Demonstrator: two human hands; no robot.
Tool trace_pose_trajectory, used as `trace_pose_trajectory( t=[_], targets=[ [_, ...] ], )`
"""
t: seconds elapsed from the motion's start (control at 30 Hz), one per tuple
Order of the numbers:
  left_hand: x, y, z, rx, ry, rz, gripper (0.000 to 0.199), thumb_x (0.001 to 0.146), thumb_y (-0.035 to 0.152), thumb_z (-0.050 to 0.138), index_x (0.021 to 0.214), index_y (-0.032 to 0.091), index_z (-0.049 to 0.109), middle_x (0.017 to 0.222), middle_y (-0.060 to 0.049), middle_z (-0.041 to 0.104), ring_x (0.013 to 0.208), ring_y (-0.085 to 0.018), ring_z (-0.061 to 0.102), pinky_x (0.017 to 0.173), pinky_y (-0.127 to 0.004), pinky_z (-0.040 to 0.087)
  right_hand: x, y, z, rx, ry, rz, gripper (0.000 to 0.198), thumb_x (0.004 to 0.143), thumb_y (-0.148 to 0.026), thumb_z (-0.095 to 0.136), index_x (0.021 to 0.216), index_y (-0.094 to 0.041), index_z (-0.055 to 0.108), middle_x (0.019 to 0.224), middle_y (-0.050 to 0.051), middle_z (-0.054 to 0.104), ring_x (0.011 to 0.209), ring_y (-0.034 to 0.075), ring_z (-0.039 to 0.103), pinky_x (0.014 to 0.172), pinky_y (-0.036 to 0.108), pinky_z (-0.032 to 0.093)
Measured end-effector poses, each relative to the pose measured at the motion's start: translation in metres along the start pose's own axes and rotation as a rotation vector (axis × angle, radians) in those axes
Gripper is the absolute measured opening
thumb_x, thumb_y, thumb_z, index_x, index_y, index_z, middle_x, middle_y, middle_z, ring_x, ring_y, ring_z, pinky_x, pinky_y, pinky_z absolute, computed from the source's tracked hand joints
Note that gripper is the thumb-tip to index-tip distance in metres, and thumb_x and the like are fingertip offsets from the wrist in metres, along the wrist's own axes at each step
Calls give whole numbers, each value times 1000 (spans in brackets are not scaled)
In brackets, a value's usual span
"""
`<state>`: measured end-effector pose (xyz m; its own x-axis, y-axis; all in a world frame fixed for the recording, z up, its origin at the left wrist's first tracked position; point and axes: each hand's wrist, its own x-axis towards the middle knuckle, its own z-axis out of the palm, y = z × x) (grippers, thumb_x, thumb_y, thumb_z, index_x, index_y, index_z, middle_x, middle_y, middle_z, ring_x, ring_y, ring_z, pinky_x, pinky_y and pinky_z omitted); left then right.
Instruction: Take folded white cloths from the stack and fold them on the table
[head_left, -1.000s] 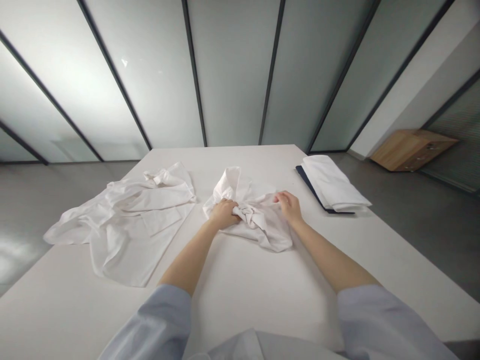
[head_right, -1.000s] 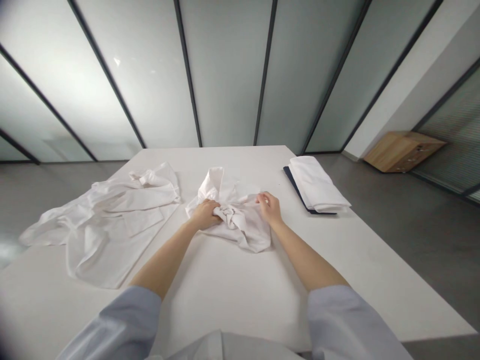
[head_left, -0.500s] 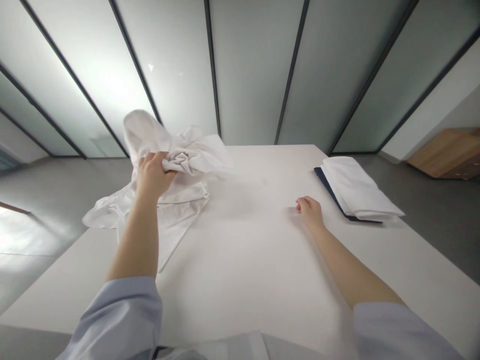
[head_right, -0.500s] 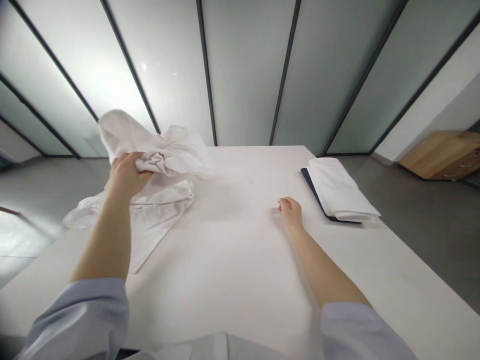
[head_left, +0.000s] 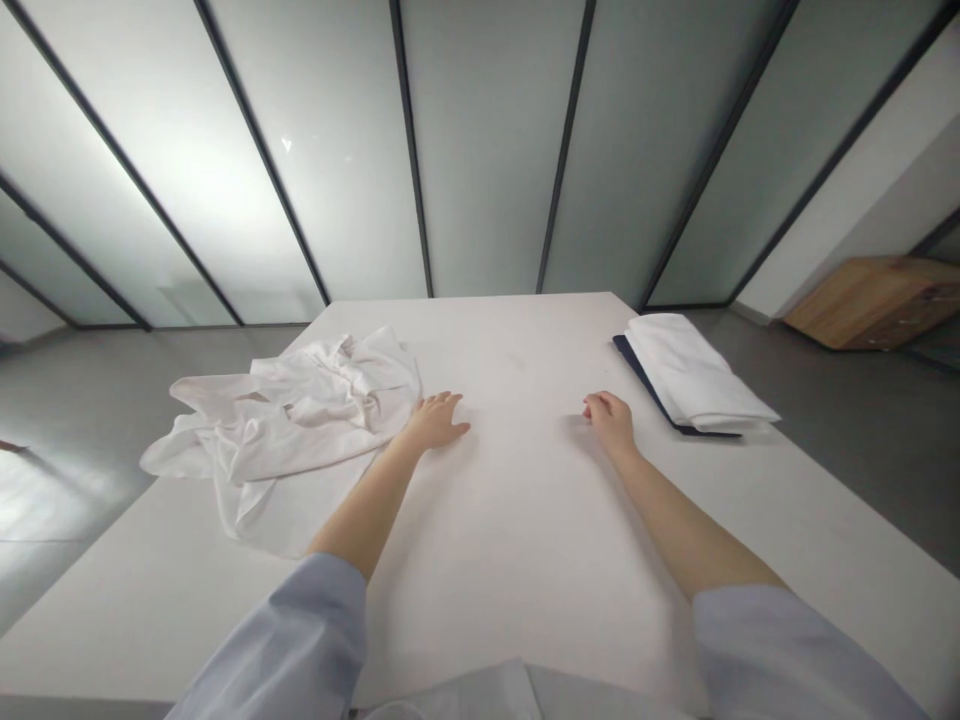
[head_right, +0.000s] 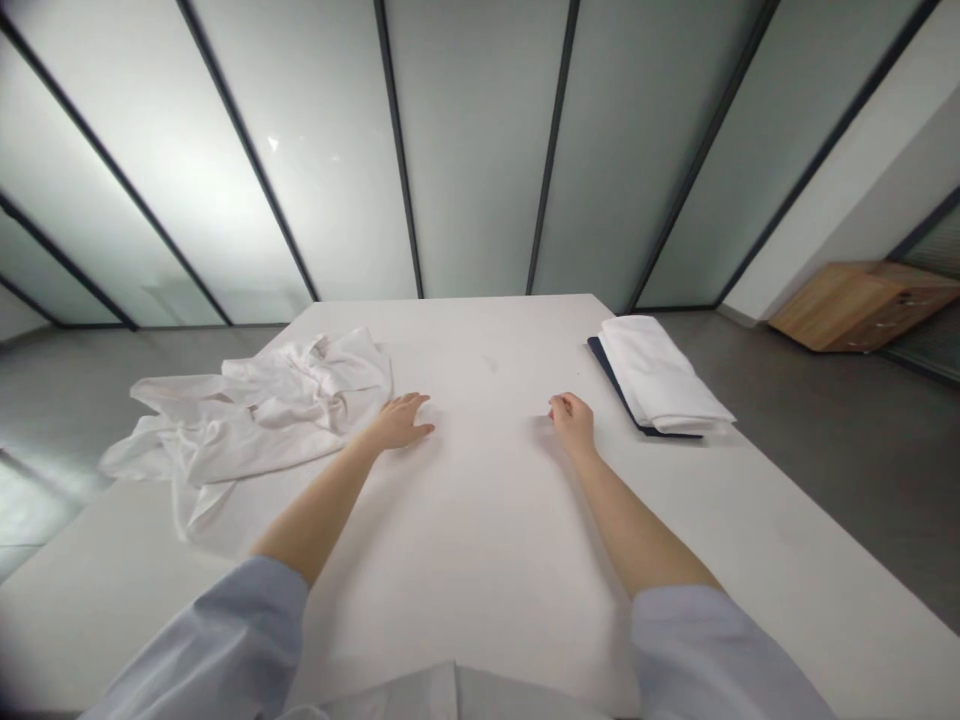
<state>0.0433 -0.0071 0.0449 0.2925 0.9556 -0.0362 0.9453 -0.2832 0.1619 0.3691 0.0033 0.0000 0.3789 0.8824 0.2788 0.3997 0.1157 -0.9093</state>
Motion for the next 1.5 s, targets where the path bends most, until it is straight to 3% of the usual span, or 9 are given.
trace_pose_trajectory(
  t=[0.17, 0.4, 0.53, 0.63, 0.8, 0.9, 1.1, 1.3, 1.5],
  targets=[
    [17, 23, 45, -28, 130, -28, 52, 90, 49, 46, 135, 22, 49, 148, -14, 43, 137, -30, 38, 111, -49, 27, 26, -5, -18, 58, 221, -111, 18, 71, -36, 49, 76, -20, 58, 71, 3, 61, 69, 19, 57, 69, 32, 45],
    [17, 19, 50, -45, 152, -12, 49, 90, 48, 46, 130, 22, 53, 148, -14, 44, 137, -29, 38, 112, -48, 26, 85, 9, -121, -539, 575, 32, 29, 72, -22, 53, 97, -14, 65, 108, 20, 59, 104, 33, 50, 91, 49, 34],
    [18, 23, 50, -36, 180, -27, 47, 90, 47, 47, 129, 21, 54, 145, -14, 47, 134, -29, 41, 110, -48, 28, 97, 17, -166, -793, 369, 411, 31, 72, -28, 66, 95, -8, 69, 110, 31, 58, 111, 41, 47, 85, 52, 30],
    [18, 24, 52, -43, 192, -19, 47, 90, 47, 46, 128, 22, 55, 144, -14, 48, 134, -30, 41, 111, -48, 28, 102, 10, -174, -902, 286, 398, 22, 77, -23, 62, 92, -9, 71, 106, 29, 63, 106, 37, 52, 82, 48, 32],
    [18, 24, 52, -60, 184, -16, 46, 90, 47, 46, 128, 23, 54, 144, -13, 47, 135, -30, 40, 111, -49, 27, 95, -27, -138, -944, 278, -147, 22, 80, -23, 54, 88, -11, 71, 100, 22, 66, 100, 33, 54, 84, 46, 36],
    [17, 24, 50, -68, 180, -20, 47, 90, 46, 46, 130, 23, 51, 145, -13, 47, 136, -29, 39, 111, -48, 27, 68, -55, -90, -619, -32, -349, 22, 82, -31, 53, 78, -17, 70, 90, 14, 70, 92, 28, 58, 84, 41, 41],
    [14, 23, 50, -143, 212, -20, 62, 88, 47, 49, 142, 20, 37, 148, -15, 43, 137, -27, 38, 113, -45, 25, 14, -86, -11, -92, -418, -421, 34, 87, -48, 49, 85, -22, 70, 91, 7, 72, 91, 25, 63, 80, 34, 46],
    [13, 23, 50, -160, 211, 15, 64, 87, 50, 50, 141, 19, 38, 147, -14, 44, 136, -27, 39, 112, -43, 28, 15, -34, 14, -583, -165, -244, 26, 82, -40, 58, 95, -20, 67, 114, 16, 66, 114, 34, 53, 101, 52, 34],
    [11, 25, 49, -149, 202, 31, 65, 85, 51, 54, 141, 22, 39, 147, -13, 44, 135, -28, 40, 112, -45, 28, 1, -15, 26, -705, -333, -107, 34, 85, -50, 56, 94, -20, 68, 111, 19, 66, 115, 38, 55, 99, 56, 35]
  ],
)
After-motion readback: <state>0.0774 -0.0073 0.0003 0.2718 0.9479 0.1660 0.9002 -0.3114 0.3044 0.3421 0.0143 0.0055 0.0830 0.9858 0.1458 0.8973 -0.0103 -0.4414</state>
